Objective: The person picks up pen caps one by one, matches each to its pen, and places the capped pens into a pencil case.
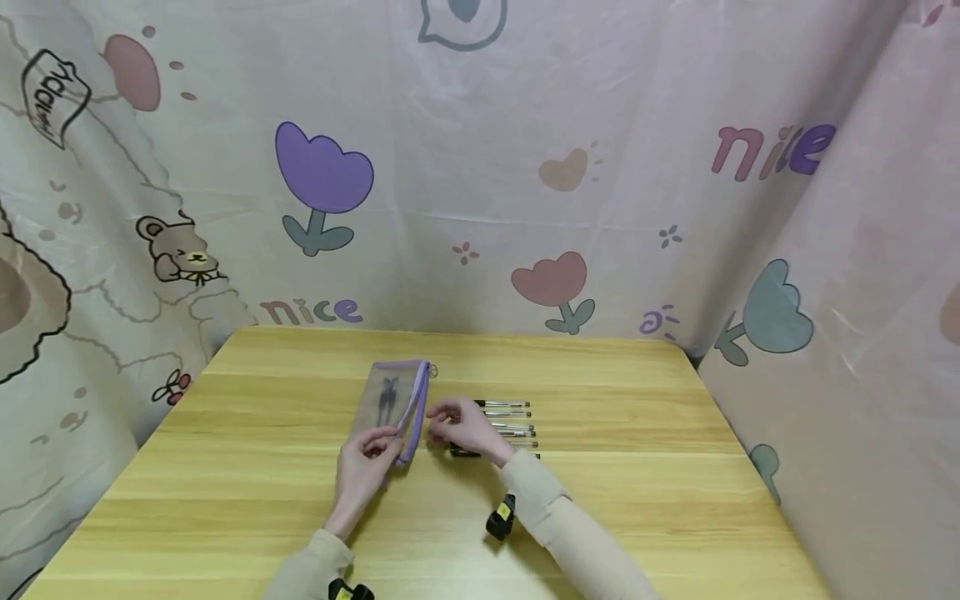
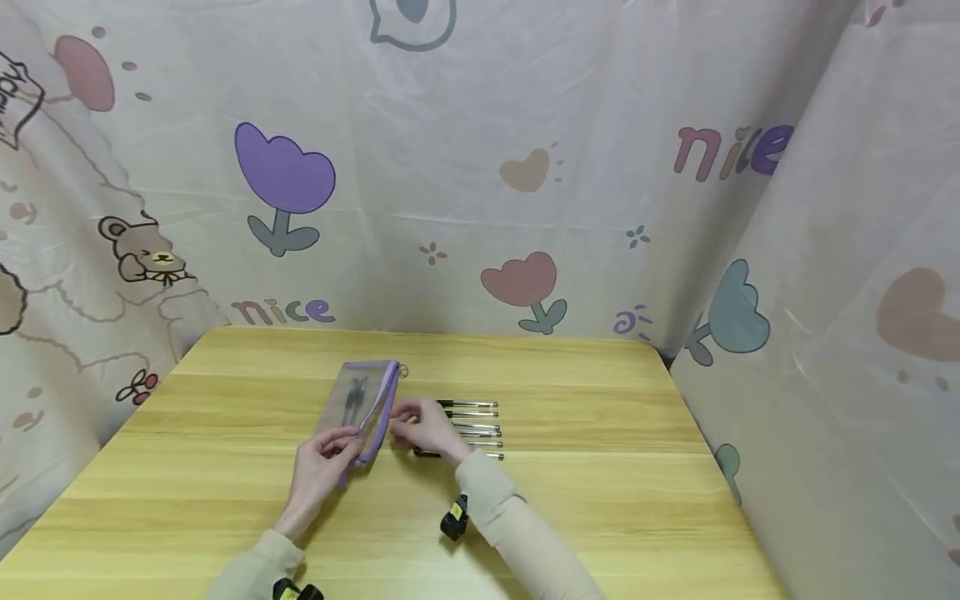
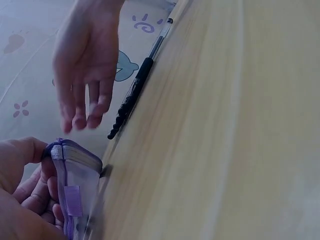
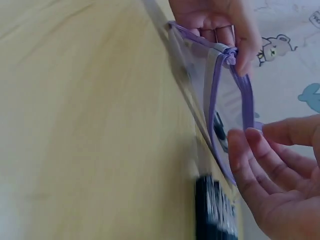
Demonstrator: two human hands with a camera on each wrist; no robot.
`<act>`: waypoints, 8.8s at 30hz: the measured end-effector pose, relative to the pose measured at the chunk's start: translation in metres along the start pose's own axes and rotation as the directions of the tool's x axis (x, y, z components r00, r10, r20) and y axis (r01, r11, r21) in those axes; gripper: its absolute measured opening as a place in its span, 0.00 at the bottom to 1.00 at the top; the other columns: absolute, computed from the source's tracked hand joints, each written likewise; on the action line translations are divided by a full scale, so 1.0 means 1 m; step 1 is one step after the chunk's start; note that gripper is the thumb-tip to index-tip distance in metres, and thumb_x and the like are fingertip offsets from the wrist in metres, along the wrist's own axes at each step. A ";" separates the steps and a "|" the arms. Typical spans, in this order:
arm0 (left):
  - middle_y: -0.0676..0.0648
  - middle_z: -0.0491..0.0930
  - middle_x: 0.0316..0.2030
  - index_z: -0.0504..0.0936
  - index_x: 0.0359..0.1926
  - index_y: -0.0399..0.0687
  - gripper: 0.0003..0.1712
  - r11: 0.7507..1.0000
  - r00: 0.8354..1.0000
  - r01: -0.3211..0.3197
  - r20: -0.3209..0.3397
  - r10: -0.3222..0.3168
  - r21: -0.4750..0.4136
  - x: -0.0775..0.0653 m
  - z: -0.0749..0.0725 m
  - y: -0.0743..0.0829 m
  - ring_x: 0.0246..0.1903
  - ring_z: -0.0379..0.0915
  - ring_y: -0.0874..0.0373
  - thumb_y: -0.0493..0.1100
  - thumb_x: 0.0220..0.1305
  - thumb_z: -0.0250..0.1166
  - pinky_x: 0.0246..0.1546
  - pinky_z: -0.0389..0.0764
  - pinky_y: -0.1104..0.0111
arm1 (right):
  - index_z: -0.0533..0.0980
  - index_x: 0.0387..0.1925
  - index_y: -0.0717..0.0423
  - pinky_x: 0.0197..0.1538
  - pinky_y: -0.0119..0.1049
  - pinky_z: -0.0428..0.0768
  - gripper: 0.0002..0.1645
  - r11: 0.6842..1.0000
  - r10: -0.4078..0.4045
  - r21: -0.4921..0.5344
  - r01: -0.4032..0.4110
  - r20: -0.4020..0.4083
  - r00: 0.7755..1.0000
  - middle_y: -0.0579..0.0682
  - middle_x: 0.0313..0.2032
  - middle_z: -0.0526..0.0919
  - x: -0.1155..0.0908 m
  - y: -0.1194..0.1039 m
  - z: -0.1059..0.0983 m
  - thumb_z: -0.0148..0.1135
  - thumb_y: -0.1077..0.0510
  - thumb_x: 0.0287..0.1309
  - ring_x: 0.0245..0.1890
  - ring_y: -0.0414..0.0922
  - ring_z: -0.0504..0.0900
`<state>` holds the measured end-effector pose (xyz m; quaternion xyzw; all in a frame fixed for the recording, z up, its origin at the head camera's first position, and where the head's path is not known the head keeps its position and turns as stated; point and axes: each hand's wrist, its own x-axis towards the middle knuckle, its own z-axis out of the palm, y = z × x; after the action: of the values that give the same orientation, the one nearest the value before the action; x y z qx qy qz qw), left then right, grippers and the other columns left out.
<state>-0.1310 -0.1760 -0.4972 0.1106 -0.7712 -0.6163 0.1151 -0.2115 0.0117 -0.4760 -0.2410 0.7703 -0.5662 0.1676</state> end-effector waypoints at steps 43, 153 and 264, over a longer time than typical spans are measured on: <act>0.47 0.87 0.28 0.85 0.47 0.35 0.14 0.998 0.998 0.060 0.033 -0.060 0.013 -0.001 -0.003 -0.002 0.16 0.73 0.65 0.34 0.60 0.68 0.11 0.73 0.72 | 0.86 0.32 0.49 0.37 0.25 0.74 0.06 0.799 -0.104 -0.599 0.047 -0.060 0.993 0.39 0.30 0.82 -0.076 0.045 -0.078 0.76 0.58 0.50 0.30 0.30 0.74; 0.49 0.86 0.25 0.84 0.46 0.32 0.12 0.997 1.000 0.007 0.026 -0.005 -0.076 -0.002 -0.001 -0.007 0.13 0.69 0.66 0.31 0.60 0.68 0.09 0.70 0.73 | 0.78 0.53 0.71 0.32 0.29 0.84 0.19 0.993 0.111 0.046 -0.109 -0.037 0.993 0.64 0.41 0.86 0.029 0.005 0.024 0.62 0.67 0.62 0.26 0.40 0.81; 0.46 0.86 0.29 0.84 0.50 0.36 0.16 0.999 0.998 0.036 0.060 -0.034 -0.034 -0.003 -0.002 -0.004 0.16 0.72 0.64 0.34 0.61 0.69 0.10 0.72 0.71 | 0.78 0.45 0.63 0.34 0.26 0.78 0.09 0.910 -0.022 -0.412 0.042 0.052 0.998 0.56 0.38 0.83 -0.049 0.008 -0.050 0.54 0.61 0.71 0.31 0.37 0.76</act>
<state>-0.1272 -0.1776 -0.5009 0.1036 -0.7612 -0.6348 0.0829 -0.1983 0.0806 -0.4694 -0.2964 0.8643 -0.3879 0.1214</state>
